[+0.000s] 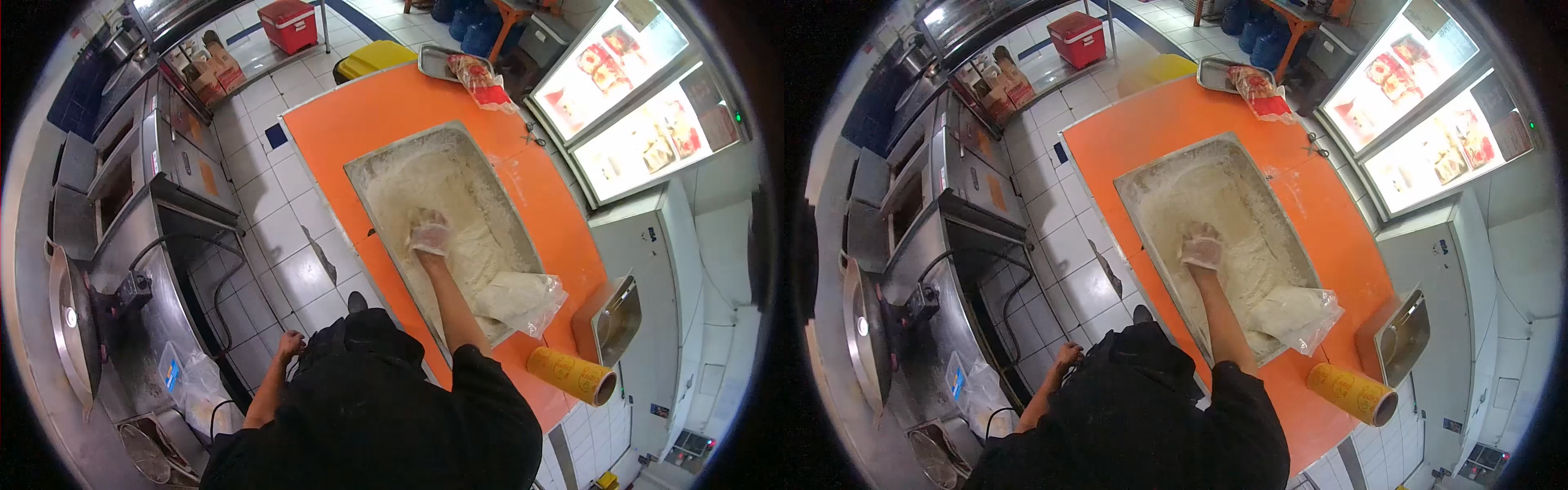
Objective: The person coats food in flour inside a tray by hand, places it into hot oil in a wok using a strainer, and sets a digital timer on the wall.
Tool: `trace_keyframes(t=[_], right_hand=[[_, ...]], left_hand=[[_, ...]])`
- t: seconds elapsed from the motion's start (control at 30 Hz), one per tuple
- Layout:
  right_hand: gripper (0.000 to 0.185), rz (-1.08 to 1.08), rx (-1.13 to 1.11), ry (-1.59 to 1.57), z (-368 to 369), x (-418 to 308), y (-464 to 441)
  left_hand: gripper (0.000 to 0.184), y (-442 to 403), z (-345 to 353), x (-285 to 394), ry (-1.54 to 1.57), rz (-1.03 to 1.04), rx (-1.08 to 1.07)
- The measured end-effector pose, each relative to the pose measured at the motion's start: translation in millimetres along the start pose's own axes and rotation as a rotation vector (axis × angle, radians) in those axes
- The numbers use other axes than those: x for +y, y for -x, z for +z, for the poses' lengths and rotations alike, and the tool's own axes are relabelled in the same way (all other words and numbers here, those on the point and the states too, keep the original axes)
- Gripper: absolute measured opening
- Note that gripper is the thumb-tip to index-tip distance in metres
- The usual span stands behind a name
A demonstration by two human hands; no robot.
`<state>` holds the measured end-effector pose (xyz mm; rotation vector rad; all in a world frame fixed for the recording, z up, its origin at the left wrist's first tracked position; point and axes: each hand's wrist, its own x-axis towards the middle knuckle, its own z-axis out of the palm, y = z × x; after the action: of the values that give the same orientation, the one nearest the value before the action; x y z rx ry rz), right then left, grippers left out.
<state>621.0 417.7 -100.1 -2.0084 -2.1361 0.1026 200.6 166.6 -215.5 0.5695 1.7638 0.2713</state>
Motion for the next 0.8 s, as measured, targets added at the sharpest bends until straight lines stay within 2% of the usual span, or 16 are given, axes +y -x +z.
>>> trace_keyframes(t=[0.07, 0.1, 0.17, 0.27, 0.4, 0.47, 0.5, 0.57, 0.6, 0.67, 0.7, 0.77, 0.8], right_hand=[[0.049, 0.158, 0.035, -0.238, -10, -4, -3], [0.049, 0.16, 0.034, -0.236, -12, -9, 2], [0.049, -0.05, 0.182, -0.059, -12, -21, 17], [0.05, 0.081, 0.057, -0.038, -29, -24, 16], [0.05, 0.085, 0.08, -0.175, -21, 8, 6], [0.05, 0.24, 0.068, -0.108, -6, 23, -1], [0.05, 0.234, 0.066, -0.108, 6, 27, 0], [0.05, 0.096, 0.425, -0.087, 24, 34, 9], [0.05, 0.098, 0.423, -0.088, 22, 28, 15], [0.051, -0.254, 0.103, 0.288, 11, 14, 27], [0.051, -0.25, 0.102, 0.289, 7, 15, 35], [0.059, -0.431, -0.009, -0.114, -1, 17, 41], [0.059, -0.433, -0.009, -0.113, -10, 16, 40]], left_hand=[[0.018, -2, 0, 1, 0.016, 0.014, -0.015], [0.018, 0, -1, 1, 0.014, 0.013, -0.018], [0.019, 2, 3, 2, -0.085, 0.051, -0.009], [0.018, -2, 3, -8, -0.1, 0.043, -0.039], [0.019, 2, 4, 2, -0.083, 0.091, 0.02], [0.019, 4, 1, 6, -0.012, -0.002, -0.003], [0.019, 4, 1, 3, -0.006, -0.004, 0.0], [0.02, -6, -1, -6, -0.037, 0.022, 0.015], [0.02, -10, -1, -13, -0.038, 0.019, 0.014], [0.021, -16, -1, -24, -0.144, 0.08, 0.034], [0.021, -14, -2, -26, -0.147, 0.08, 0.031], [0.024, -14, -1, -26, -0.313, 0.164, 0.06], [0.024, -11, -1, -21, -0.312, 0.165, 0.06]])
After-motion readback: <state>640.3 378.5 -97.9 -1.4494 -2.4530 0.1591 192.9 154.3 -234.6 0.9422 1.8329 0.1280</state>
